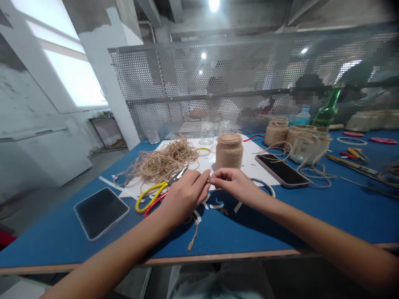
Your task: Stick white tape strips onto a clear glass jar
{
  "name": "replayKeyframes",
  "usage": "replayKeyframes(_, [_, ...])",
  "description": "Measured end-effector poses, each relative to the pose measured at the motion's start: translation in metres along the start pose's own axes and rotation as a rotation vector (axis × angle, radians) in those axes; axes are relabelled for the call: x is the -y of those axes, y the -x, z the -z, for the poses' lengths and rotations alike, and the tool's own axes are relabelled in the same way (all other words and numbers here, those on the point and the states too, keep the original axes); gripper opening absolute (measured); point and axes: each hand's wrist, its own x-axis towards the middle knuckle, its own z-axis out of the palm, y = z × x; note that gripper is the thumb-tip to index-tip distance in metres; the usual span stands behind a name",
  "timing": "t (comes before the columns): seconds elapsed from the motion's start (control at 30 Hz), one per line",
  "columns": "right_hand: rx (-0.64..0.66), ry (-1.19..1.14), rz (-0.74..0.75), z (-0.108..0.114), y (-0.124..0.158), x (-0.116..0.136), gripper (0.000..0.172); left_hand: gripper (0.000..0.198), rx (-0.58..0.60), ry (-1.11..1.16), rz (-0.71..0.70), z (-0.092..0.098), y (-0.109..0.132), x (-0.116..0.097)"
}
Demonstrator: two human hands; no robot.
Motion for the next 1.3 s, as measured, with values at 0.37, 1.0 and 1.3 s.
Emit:
replayKeyframes(0.37, [-0.090,0.137,0.072,-0.005,0.008,0.009,0.015,0.025,-0.039,0.028,0.009,0.000,0.000,-0.004])
replayKeyframes(1.0, [-0.023,0.065,0.115,0.002,0.006,0.013,0.013,0.020,-0.077,0.079,0.043,0.004,-0.001,-0.003])
replayKeyframes(1.3, [-0.088,0.274,0.158,0.001,0.008,0.018,0.009,0.017,-0.098,0.067,-0.009,0.002,-0.005,-0.006])
